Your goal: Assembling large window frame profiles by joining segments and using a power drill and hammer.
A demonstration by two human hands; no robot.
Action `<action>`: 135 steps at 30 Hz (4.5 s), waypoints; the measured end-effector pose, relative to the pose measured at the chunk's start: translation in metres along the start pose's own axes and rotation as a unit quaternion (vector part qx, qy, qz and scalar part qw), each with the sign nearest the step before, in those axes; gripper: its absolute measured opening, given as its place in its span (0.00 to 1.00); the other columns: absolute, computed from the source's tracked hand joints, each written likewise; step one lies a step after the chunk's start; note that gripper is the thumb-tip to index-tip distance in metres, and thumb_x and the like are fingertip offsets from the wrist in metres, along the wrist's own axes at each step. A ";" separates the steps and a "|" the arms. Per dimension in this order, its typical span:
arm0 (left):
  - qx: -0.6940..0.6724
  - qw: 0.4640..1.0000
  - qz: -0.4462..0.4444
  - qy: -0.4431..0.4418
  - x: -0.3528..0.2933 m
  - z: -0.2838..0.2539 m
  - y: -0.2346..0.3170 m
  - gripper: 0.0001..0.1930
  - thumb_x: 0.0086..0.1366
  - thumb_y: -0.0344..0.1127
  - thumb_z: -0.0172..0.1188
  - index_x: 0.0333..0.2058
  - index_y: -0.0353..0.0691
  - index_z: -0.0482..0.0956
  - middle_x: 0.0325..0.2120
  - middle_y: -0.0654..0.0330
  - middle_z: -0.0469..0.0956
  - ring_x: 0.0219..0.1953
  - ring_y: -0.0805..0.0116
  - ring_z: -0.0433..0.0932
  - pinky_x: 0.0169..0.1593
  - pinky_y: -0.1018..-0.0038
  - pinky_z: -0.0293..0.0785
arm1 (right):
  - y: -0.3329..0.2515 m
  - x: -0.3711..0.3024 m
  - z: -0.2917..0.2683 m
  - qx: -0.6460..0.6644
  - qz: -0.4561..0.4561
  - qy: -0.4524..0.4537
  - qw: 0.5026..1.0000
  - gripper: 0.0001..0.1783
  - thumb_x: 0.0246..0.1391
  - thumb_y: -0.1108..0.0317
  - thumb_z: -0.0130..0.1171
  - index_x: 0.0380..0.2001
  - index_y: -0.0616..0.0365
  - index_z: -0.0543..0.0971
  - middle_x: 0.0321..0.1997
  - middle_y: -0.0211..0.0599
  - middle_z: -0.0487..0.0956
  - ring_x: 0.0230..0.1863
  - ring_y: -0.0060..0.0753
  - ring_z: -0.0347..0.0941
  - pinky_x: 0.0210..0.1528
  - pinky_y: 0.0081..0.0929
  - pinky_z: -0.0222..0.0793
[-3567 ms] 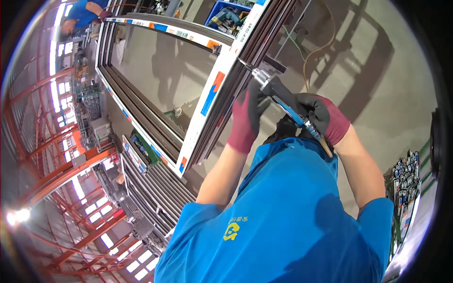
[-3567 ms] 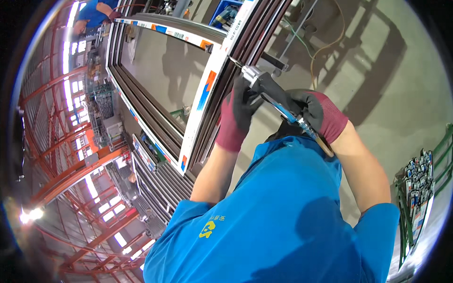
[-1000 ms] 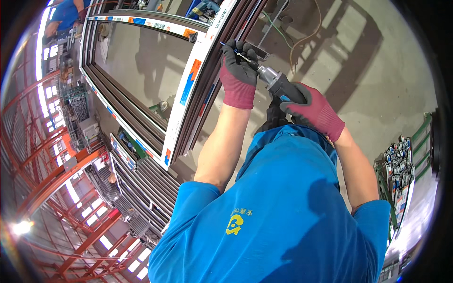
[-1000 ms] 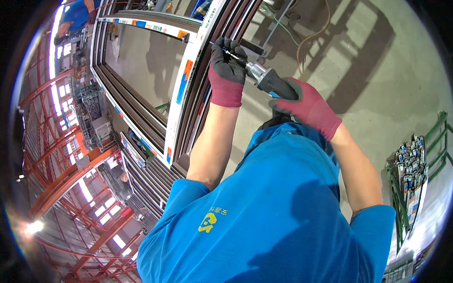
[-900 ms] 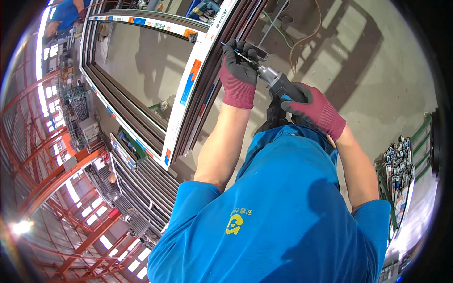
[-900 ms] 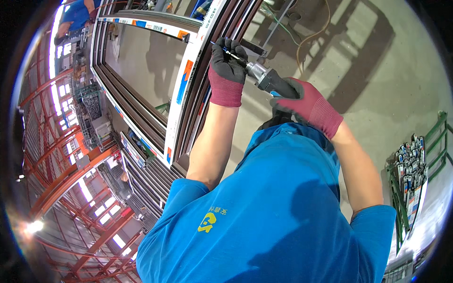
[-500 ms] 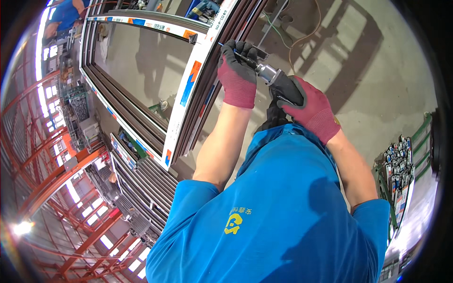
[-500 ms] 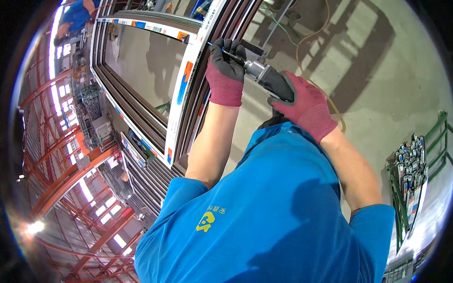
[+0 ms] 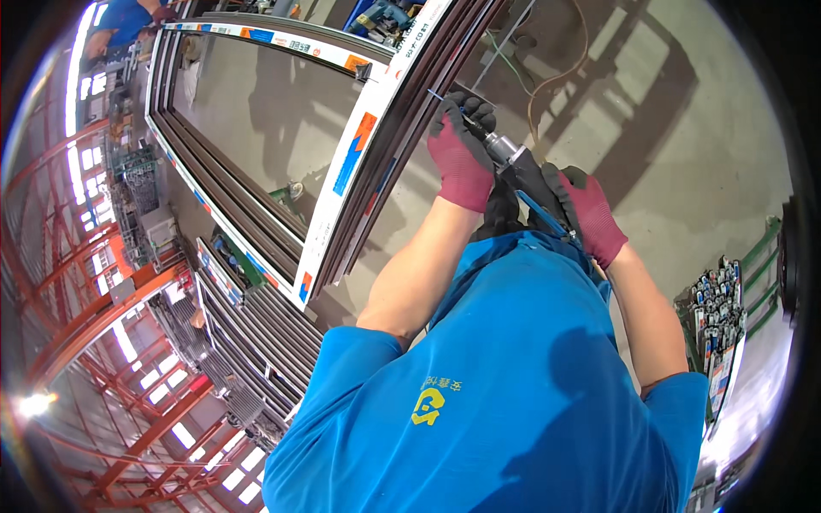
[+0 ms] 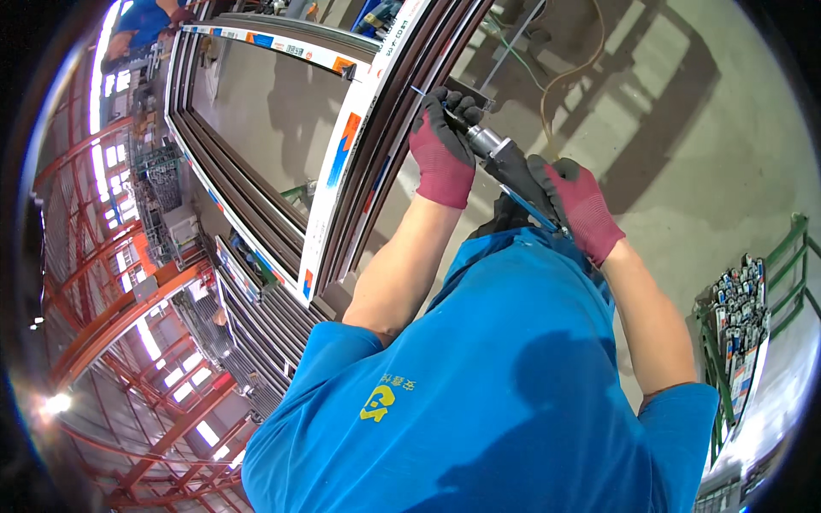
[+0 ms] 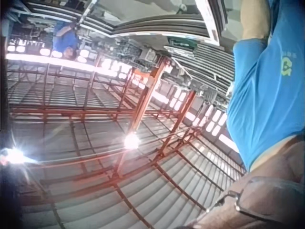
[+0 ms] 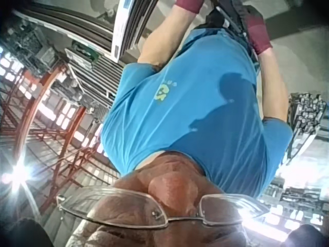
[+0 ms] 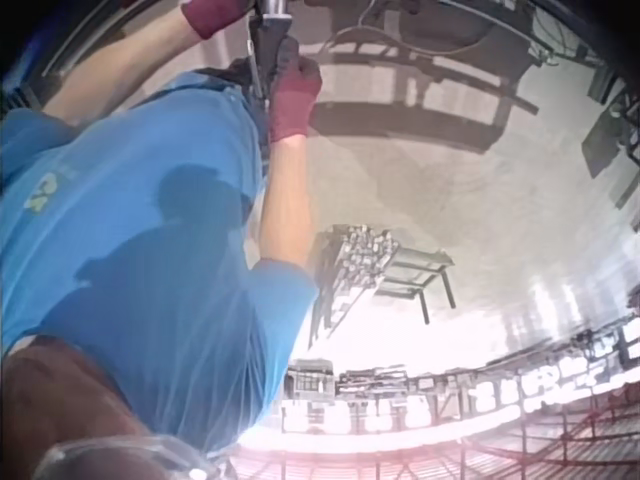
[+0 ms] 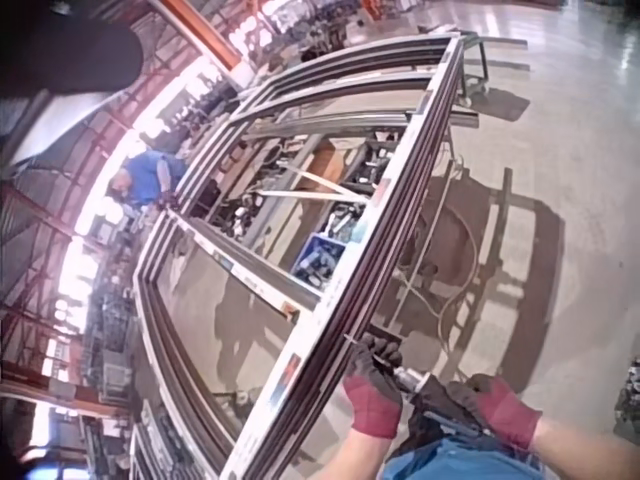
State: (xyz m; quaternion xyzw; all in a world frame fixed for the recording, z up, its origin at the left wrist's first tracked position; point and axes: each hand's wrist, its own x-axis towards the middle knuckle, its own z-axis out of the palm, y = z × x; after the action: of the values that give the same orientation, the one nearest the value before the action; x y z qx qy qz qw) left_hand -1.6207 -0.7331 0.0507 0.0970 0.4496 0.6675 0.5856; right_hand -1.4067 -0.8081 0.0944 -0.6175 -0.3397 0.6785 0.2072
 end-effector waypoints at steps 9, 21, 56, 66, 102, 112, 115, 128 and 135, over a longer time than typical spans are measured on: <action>-0.043 0.999 -0.015 -0.002 0.010 -0.002 -0.002 0.14 0.80 0.41 0.53 0.51 0.34 0.72 0.35 0.57 0.74 0.38 0.61 0.76 0.43 0.67 0.78 | -0.015 -0.023 0.022 -0.339 -0.225 0.112 0.907 0.32 0.55 0.58 0.70 0.61 0.60 0.76 0.49 0.53 0.82 0.51 0.46 0.82 0.56 0.37 0.76; 0.408 0.891 0.066 -0.187 -0.051 -0.007 0.110 0.16 0.77 0.38 0.55 0.49 0.29 0.81 0.40 0.52 0.83 0.42 0.64 0.85 0.47 0.69 0.81 | -0.028 -0.024 -0.001 -0.151 -0.187 0.015 0.971 0.41 0.53 0.65 0.72 0.70 0.58 0.70 0.58 0.47 0.82 0.58 0.36 0.80 0.63 0.35 0.72; 0.878 0.307 0.068 -0.362 0.172 0.062 0.183 0.38 0.79 0.64 0.35 0.42 0.33 0.82 0.37 0.40 0.84 0.44 0.41 0.83 0.53 0.56 0.77 | -0.032 0.003 0.019 -0.239 -0.213 0.061 0.945 0.40 0.49 0.65 0.73 0.67 0.58 0.73 0.58 0.52 0.82 0.60 0.51 0.80 0.64 0.39 0.73; 0.886 0.300 0.054 -0.349 0.164 0.070 0.182 0.39 0.79 0.65 0.34 0.43 0.33 0.83 0.37 0.41 0.84 0.43 0.42 0.84 0.53 0.57 0.78 | -0.037 0.000 0.017 -0.215 -0.196 0.041 0.956 0.42 0.48 0.66 0.73 0.68 0.58 0.72 0.59 0.54 0.81 0.61 0.50 0.80 0.64 0.39 0.72; 0.872 0.294 0.082 -0.382 0.162 0.069 0.185 0.34 0.80 0.61 0.36 0.47 0.35 0.82 0.39 0.45 0.84 0.43 0.47 0.85 0.48 0.59 0.81 | -0.035 0.004 0.010 -0.236 -0.217 0.038 0.947 0.42 0.48 0.63 0.73 0.68 0.58 0.72 0.60 0.54 0.81 0.63 0.53 0.78 0.66 0.41 0.71; 0.862 0.310 0.115 -0.384 0.172 0.057 0.182 0.37 0.78 0.67 0.36 0.47 0.37 0.82 0.33 0.48 0.85 0.33 0.55 0.86 0.39 0.62 0.83 | -0.041 0.000 0.011 -0.225 -0.205 0.030 0.952 0.42 0.48 0.65 0.73 0.68 0.58 0.72 0.60 0.53 0.81 0.62 0.51 0.79 0.66 0.40 0.72; 0.874 0.308 0.070 -0.369 0.175 0.058 0.181 0.37 0.78 0.68 0.36 0.47 0.38 0.82 0.32 0.48 0.84 0.31 0.56 0.86 0.37 0.63 0.83 | -0.042 0.000 0.011 -0.212 -0.191 0.025 0.958 0.42 0.48 0.65 0.73 0.68 0.58 0.72 0.59 0.53 0.81 0.62 0.51 0.79 0.65 0.40 0.72; 0.890 0.307 0.020 -0.336 0.152 0.078 0.184 0.35 0.79 0.65 0.36 0.48 0.38 0.82 0.40 0.44 0.85 0.47 0.45 0.84 0.54 0.57 0.78 | -0.042 0.005 0.013 -0.246 -0.206 0.036 0.946 0.41 0.50 0.62 0.72 0.68 0.57 0.72 0.60 0.53 0.81 0.61 0.54 0.79 0.65 0.41 0.72; 0.881 0.309 0.020 -0.359 0.158 0.074 0.186 0.30 0.79 0.62 0.41 0.49 0.38 0.76 0.42 0.44 0.83 0.42 0.46 0.83 0.44 0.57 0.81 | -0.042 0.016 0.018 -0.269 -0.225 0.052 0.935 0.40 0.50 0.60 0.72 0.67 0.56 0.73 0.60 0.52 0.80 0.61 0.54 0.78 0.65 0.42 0.72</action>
State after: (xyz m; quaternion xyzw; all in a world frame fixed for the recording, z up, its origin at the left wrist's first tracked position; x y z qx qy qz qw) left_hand -1.7480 -0.5429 0.1632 0.7940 0.5147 -0.2130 0.2437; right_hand -1.4323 -0.7717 0.1130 -0.5918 -0.6287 0.4642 0.1977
